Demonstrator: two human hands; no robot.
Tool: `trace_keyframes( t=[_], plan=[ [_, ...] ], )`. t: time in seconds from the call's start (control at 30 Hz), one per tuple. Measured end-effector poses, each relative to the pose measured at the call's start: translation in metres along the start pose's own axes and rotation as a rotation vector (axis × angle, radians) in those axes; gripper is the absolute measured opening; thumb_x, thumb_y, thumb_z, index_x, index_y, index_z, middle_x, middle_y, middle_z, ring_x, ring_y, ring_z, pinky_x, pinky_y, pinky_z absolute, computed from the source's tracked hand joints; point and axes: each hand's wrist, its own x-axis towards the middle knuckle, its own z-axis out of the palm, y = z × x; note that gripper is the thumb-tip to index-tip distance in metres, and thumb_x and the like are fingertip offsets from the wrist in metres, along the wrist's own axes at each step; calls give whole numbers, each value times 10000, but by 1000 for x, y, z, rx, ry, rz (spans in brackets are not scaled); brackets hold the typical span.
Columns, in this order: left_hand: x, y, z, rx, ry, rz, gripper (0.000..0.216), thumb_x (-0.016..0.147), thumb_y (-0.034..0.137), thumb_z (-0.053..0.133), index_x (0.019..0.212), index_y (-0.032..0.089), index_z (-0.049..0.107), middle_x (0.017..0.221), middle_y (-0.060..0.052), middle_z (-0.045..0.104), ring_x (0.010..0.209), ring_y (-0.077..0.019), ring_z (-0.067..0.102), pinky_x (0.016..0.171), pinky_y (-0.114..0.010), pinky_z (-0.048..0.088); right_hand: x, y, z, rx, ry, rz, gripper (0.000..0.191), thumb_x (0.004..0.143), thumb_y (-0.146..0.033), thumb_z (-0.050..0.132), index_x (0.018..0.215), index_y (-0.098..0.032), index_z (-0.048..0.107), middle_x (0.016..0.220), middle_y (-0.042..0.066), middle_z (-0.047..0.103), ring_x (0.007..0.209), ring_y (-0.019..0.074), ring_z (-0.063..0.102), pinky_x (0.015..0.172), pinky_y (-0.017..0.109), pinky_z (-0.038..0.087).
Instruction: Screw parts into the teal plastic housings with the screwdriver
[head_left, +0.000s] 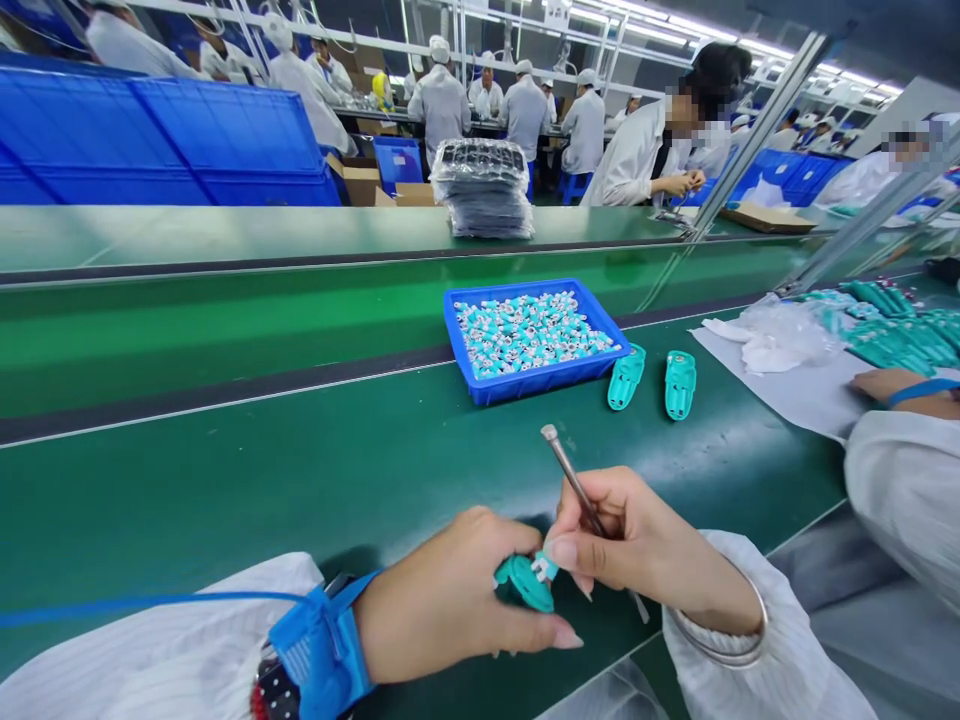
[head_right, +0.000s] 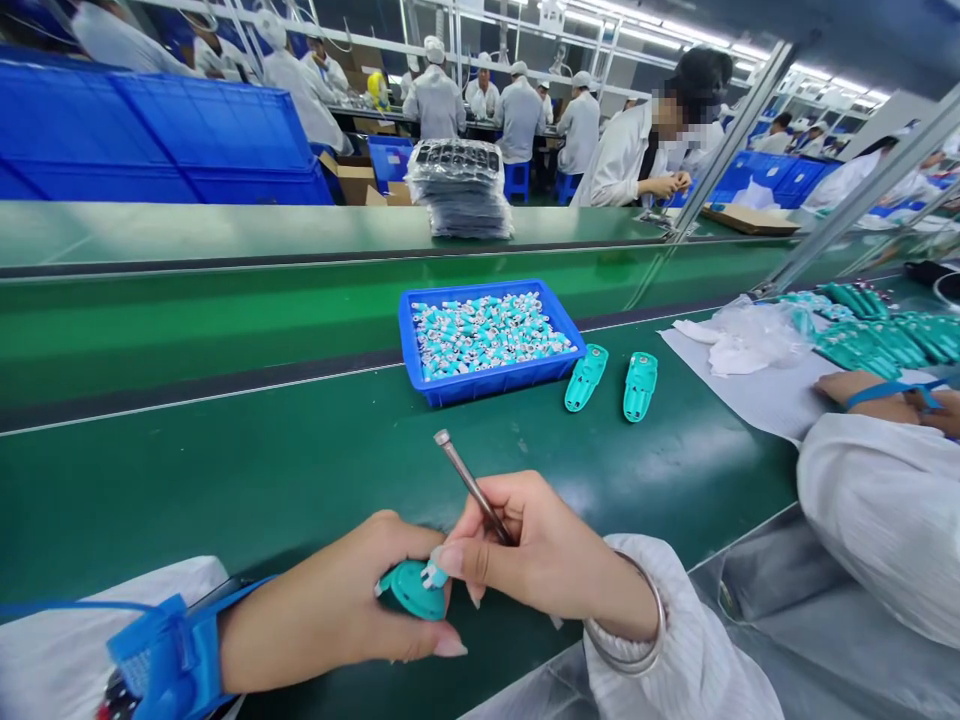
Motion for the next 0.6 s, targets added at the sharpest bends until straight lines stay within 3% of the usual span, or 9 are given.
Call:
trace_keyframes(
  t=[0.17, 0.6],
  plan=[
    [3, 1, 0, 122, 47, -67, 258, 696, 403, 666, 820, 177, 675, 642, 23, 621, 594, -97, 534, 555, -174, 358, 4, 12, 0, 26, 60, 41, 310, 725, -375, 681, 685, -144, 477, 471, -66, 485, 374, 5, 338, 348, 133, 230],
    [5, 3, 10, 284, -5, -232, 265, 688, 454, 683, 812, 221, 665, 743, 9, 649, 711, -146, 569, 620, -207, 364, -3, 34, -3, 139, 14, 144, 342, 717, -432, 677, 707, -148, 487, 487, -66, 484, 376, 3, 337, 376, 149, 257]
  ],
)
